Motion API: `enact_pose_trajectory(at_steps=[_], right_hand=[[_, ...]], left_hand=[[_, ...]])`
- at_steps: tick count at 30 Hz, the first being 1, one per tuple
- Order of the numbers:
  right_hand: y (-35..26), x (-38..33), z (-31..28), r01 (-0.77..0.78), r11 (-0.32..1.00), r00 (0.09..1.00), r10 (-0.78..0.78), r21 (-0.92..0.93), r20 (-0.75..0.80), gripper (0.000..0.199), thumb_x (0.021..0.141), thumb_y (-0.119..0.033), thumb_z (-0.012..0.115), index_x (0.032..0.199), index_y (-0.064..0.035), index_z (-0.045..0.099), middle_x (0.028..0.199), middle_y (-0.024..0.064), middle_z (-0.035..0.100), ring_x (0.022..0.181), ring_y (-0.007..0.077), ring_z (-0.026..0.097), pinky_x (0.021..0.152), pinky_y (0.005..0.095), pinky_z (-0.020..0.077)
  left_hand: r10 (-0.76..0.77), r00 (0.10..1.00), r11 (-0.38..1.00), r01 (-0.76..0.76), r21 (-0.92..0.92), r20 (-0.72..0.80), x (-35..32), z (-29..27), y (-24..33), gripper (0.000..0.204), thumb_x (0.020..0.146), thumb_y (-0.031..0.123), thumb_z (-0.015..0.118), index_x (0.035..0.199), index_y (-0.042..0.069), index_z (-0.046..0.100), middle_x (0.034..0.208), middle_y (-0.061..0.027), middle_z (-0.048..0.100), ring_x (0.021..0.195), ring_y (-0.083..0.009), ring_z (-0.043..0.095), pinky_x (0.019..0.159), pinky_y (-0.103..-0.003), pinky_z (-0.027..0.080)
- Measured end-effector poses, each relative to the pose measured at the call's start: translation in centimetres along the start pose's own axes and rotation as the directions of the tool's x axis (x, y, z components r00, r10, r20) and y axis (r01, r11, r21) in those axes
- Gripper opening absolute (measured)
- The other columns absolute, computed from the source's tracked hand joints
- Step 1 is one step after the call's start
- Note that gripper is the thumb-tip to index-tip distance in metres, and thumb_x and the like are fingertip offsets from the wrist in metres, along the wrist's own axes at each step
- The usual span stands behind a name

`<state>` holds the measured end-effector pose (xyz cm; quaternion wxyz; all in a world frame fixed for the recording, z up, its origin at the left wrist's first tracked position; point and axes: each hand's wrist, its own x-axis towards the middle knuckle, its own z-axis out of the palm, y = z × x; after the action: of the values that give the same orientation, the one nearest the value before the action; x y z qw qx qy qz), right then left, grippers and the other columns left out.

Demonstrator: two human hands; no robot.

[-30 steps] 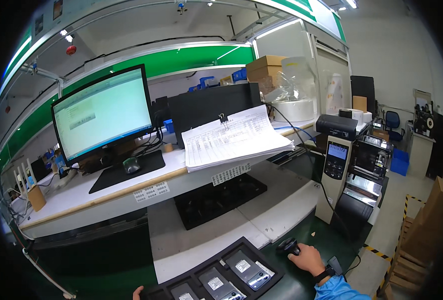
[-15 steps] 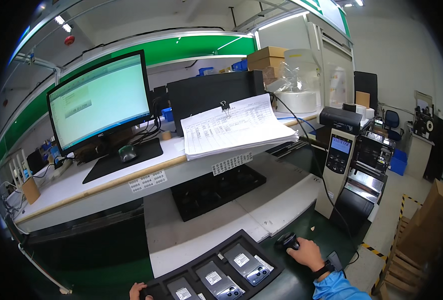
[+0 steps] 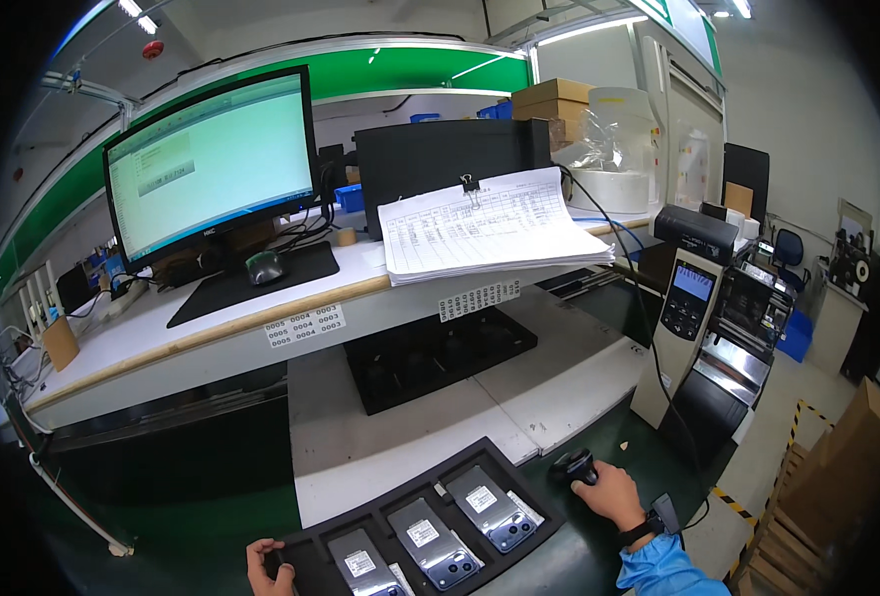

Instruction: The recorder scans the barcodes of smartphones, prints out labels, and places them into a tray at a manufacturing workstation.

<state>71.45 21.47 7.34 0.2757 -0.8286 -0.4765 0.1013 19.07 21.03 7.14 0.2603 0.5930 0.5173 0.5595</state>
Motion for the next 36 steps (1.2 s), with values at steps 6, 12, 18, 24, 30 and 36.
enact_pose_trajectory(at_steps=[6,12,18,24,30,36], right_hand=[[-0.1,0.1,-0.1,-0.009,1.0,1.0,0.008,0.003,0.013,0.044,0.075,-0.042,0.073,0.096,-0.0028,0.069,0.088,0.0238,0.071,0.089,0.0436,0.068,0.081,0.0486,0.0542],[-0.2,-0.1,-0.1,-0.01,1.0,1.0,0.01,0.012,0.016,0.044,0.075,-0.041,0.072,0.096,-0.0034,0.069,0.09,0.0241,0.071,0.09,0.0446,0.067,0.081,0.0502,0.0539],[-0.2,-0.1,0.0,0.005,1.0,1.0,-0.005,0.02,-0.005,0.042,0.075,-0.04,0.071,0.095,-0.0029,0.068,0.09,0.024,0.071,0.09,0.0447,0.067,0.081,0.0498,0.0537],[-0.3,-0.3,-0.3,-0.012,1.0,1.0,0.012,0.009,-0.003,0.043,0.075,-0.04,0.072,0.095,-0.0021,0.068,0.09,0.0247,0.071,0.09,0.0446,0.067,0.082,0.0498,0.0536],[0.0,0.0,-0.2,0.014,1.0,1.0,-0.014,-0.009,-0.003,0.049,0.075,-0.039,0.073,0.106,-0.0027,0.066,0.093,0.0249,0.071,0.092,0.045,0.067,0.083,0.0503,0.0532],[1.3,0.7,0.2,0.302,0.862,0.91,-0.134,0.407,-0.392,0.063,0.076,-0.021,0.076,0.132,-0.0039,0.052,0.105,0.0115,0.058,0.085,0.0215,0.059,0.079,0.0346,0.0516]], left_hand=[[-0.011,1.0,0.997,0.011,-0.081,-0.007,0.0,0.1,0.2,0.039,0.086,-0.009,0.055,0.124,0.0,0.056,0.118,-0.0089,0.061,0.109,-0.0185,0.057,0.098,-0.03,0.043],[-0.018,1.0,0.997,0.017,-0.076,-0.022,-0.1,-0.3,0.1,0.039,0.086,-0.009,0.057,0.123,0.0,0.057,0.116,-0.0073,0.061,0.106,-0.0169,0.057,0.095,-0.029,0.044],[-0.023,0.996,0.999,0.019,-0.045,-0.085,0.0,-0.1,0.0,0.042,0.085,-0.008,0.061,0.126,0.001,0.057,0.113,-0.0065,0.061,0.102,-0.0161,0.058,0.092,-0.028,0.046],[-0.119,0.991,0.992,0.116,-0.047,-0.057,-0.1,-0.2,-0.3,0.046,0.086,-0.006,0.059,0.131,0.0,0.057,0.11,-0.0066,0.062,0.101,-0.016,0.058,0.092,-0.028,0.046],[-0.067,0.997,0.997,0.068,0.027,-0.024,0.3,0.0,-0.3,0.045,0.086,-0.005,0.059,0.131,0.0,0.057,0.112,-0.0078,0.063,0.103,-0.0172,0.059,0.094,-0.029,0.046],[0.058,0.994,0.981,-0.039,0.19,-0.095,0.1,0.3,-0.3,0.028,0.091,0.002,0.061,0.119,0.0,0.061,0.101,-0.0077,0.065,0.091,-0.0165,0.062,0.083,-0.028,0.051]])
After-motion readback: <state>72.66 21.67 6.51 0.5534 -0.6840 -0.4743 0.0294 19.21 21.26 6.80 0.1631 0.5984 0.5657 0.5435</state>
